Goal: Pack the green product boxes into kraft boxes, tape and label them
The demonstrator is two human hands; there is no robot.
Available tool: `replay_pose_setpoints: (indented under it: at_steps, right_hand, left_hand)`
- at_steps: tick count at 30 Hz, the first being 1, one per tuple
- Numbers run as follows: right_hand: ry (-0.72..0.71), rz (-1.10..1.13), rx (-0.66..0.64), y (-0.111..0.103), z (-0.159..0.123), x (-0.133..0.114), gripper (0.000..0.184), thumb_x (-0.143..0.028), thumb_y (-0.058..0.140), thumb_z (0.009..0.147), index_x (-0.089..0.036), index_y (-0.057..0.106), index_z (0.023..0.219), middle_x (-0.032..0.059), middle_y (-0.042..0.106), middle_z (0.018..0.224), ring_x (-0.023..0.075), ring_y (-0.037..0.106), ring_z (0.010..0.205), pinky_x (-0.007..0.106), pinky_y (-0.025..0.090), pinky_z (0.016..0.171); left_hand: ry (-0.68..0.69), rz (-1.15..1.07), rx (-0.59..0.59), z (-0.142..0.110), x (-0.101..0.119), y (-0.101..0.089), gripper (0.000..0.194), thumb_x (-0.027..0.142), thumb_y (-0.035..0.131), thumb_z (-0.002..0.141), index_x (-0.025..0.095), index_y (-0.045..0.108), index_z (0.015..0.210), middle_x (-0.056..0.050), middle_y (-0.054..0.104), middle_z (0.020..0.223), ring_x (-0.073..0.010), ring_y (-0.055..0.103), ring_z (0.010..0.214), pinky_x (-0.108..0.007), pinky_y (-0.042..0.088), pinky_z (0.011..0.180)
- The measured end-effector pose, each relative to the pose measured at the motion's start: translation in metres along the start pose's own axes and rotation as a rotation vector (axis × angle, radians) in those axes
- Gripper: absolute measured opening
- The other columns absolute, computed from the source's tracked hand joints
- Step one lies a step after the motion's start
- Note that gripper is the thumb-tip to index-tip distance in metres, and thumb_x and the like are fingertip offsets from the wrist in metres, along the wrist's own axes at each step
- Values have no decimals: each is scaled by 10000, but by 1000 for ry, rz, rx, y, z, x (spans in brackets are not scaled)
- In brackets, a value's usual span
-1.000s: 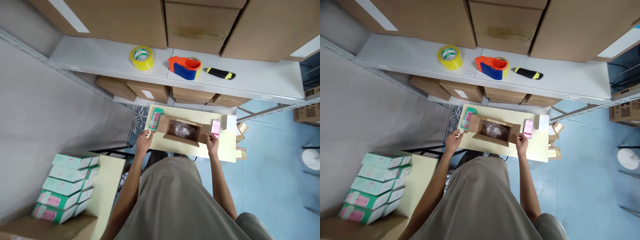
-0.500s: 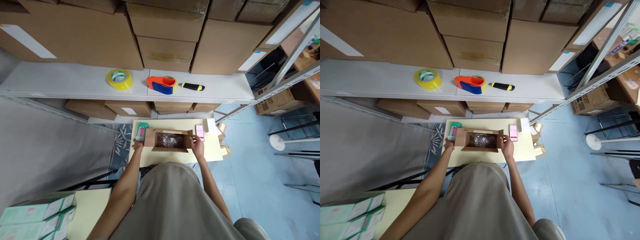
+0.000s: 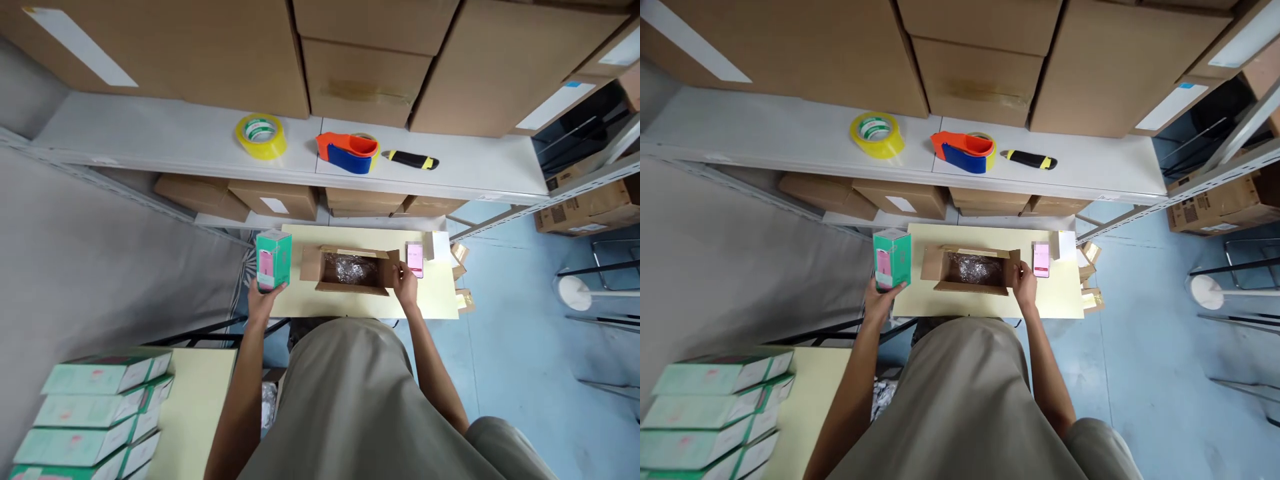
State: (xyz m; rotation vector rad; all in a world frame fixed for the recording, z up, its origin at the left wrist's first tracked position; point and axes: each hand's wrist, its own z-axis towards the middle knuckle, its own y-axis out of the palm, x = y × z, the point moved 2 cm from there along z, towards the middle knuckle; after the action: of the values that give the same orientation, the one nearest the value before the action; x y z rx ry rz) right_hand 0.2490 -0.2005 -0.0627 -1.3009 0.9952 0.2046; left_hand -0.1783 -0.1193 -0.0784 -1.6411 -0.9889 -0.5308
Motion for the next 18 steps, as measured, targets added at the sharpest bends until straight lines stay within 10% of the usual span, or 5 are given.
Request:
replay_pose_setpoints:
  at_steps: [7, 12, 18]
  right_hand:
    - [-105, 56, -103, 15, 11, -13, 382, -560, 423, 1023, -229, 590, 932, 33, 624, 716, 187, 477, 594, 303, 362, 599]
    - [-126, 68, -162, 24, 6, -20, 386, -580, 421, 1014, -245, 575, 903, 22, 615, 710, 187, 469, 607, 303, 379, 611]
    - [-103, 76, -142, 23, -8, -17, 417, -607, 403, 1028, -250, 582, 908, 19, 592, 674, 199, 470, 614, 307, 373, 613]
  left_hand:
    - [221, 68, -340, -44, 60, -46, 755, 327, 883, 713, 241, 604, 1409, -58, 715, 1365, -282, 714, 1240, -353, 605, 1030]
    - [427, 362, -539, -32, 99, -9, 746, 137, 841, 698, 251, 655, 1411, -68, 679, 1453, -315, 649, 1370, -380, 512, 1170]
    - [424, 589, -466, -24, 94, 39, 737, 77, 804, 755, 209, 621, 1457, -159, 618, 1550, -361, 654, 1382, -428, 526, 1159]
